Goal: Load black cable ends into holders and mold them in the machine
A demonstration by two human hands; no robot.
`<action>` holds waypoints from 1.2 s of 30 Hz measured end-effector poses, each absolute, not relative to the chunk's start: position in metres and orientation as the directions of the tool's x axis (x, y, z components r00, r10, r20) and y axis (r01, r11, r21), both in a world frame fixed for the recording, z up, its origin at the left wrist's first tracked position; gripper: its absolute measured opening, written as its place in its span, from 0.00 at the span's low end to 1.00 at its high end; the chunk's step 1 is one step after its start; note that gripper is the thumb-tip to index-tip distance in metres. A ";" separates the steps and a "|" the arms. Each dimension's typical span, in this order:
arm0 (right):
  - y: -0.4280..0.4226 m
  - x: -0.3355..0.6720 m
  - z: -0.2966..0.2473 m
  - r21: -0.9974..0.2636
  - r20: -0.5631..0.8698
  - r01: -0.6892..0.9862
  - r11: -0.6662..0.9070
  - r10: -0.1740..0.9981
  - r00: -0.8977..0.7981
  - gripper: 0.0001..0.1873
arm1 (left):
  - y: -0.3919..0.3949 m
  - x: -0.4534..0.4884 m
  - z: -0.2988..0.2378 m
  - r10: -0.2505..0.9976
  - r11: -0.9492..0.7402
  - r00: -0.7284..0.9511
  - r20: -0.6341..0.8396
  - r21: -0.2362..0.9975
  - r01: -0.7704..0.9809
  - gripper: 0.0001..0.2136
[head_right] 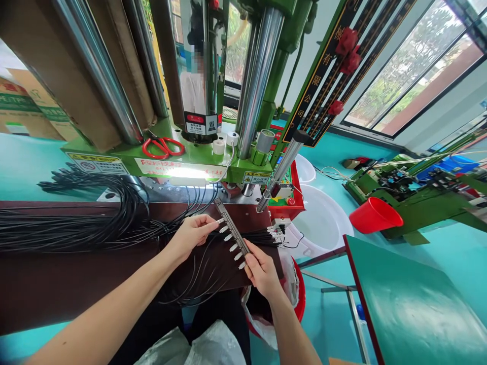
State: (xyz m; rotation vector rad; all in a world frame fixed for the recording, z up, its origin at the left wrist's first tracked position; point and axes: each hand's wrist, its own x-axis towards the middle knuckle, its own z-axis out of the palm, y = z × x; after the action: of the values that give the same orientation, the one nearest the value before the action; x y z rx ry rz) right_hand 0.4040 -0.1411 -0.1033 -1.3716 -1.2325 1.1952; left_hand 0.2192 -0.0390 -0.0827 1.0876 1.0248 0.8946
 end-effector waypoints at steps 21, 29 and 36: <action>-0.129 0.411 -0.086 -0.951 -0.248 0.218 -0.220 0.963 -0.106 0.21 | -0.043 0.206 -0.080 0.905 -0.387 0.393 0.160 0.692 0.609 0.10; -0.066 0.440 -0.045 -0.797 -0.430 0.570 -0.200 0.850 -0.303 0.18 | -0.043 0.155 -0.068 0.878 -0.476 0.355 0.321 0.652 0.590 0.11; 0.010 0.405 -0.056 -0.590 -0.165 0.719 0.368 0.816 -0.554 0.12 | -0.030 0.126 -0.080 0.902 -0.426 0.280 0.328 0.580 0.695 0.10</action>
State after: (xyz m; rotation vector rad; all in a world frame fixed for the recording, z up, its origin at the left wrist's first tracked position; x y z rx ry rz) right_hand 0.4046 0.0098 -0.0561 -1.3959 -2.4660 0.9421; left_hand 0.1256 -0.0304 -0.0797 2.2320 1.4533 0.9021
